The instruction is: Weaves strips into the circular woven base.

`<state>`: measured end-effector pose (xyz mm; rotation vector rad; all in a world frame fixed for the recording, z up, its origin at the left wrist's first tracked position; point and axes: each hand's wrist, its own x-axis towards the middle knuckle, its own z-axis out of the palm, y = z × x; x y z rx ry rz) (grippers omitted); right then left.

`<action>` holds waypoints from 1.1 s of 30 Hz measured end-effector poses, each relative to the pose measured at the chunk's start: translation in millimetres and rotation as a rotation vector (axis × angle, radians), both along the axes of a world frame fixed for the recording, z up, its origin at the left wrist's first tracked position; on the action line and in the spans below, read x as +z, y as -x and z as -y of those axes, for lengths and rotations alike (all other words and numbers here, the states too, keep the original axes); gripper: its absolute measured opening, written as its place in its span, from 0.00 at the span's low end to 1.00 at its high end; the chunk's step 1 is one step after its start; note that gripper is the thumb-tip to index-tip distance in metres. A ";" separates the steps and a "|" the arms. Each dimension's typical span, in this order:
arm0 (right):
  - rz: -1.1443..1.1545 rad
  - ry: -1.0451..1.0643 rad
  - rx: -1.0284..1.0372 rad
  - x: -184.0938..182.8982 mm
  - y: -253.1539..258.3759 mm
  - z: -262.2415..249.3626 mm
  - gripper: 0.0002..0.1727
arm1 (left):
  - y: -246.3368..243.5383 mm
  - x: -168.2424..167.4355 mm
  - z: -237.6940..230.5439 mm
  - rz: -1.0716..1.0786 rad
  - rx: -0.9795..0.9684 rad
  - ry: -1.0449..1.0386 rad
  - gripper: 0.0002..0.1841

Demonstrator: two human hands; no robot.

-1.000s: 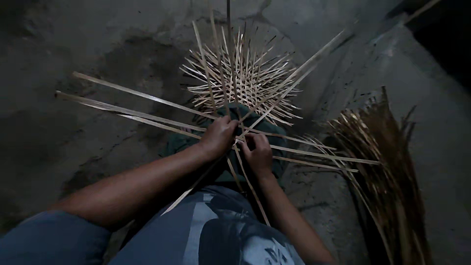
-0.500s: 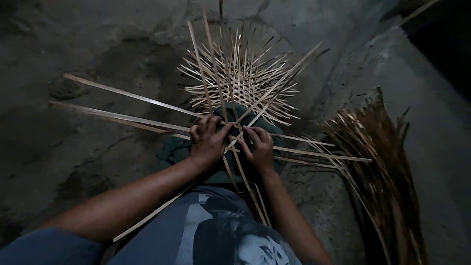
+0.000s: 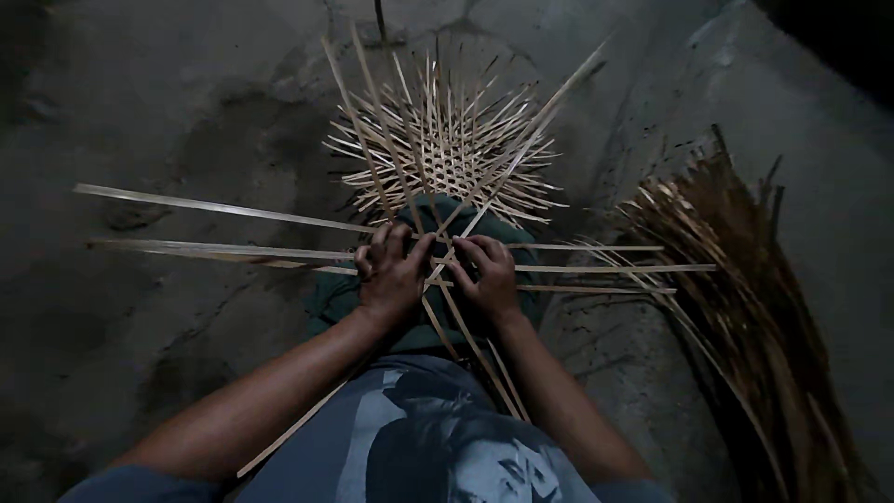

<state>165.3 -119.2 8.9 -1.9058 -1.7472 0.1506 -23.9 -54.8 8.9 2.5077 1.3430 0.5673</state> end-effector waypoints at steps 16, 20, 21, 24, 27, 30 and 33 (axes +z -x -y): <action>-1.563 -0.334 -0.225 67.0 -70.3 46.4 0.24 | -92.2 52.4 -28.3 -0.160 -0.496 0.564 0.32; -0.974 -0.565 -0.498 98.6 -158.5 119.0 0.17 | -97.0 55.2 -22.2 -0.144 -0.405 0.641 0.41; -0.828 -0.591 -0.634 99.1 -184.5 141.6 0.16 | -97.3 55.2 -19.3 -0.150 -0.391 0.626 0.39; -0.414 -0.182 -1.120 93.4 -250.1 211.0 0.18 | -96.6 51.8 -18.6 -0.161 -0.364 0.569 0.29; -0.149 0.439 -1.300 82.3 -274.6 254.3 0.19 | -94.1 47.0 -26.9 -0.100 -0.347 0.600 0.30; 0.008 0.538 -1.341 76.0 -275.7 266.7 0.16 | -97.4 51.3 -39.4 -0.096 -0.319 0.710 0.43; 0.079 0.475 -1.335 67.4 -280.2 272.4 0.14 | -102.8 57.2 -54.0 -0.148 -0.298 0.848 0.48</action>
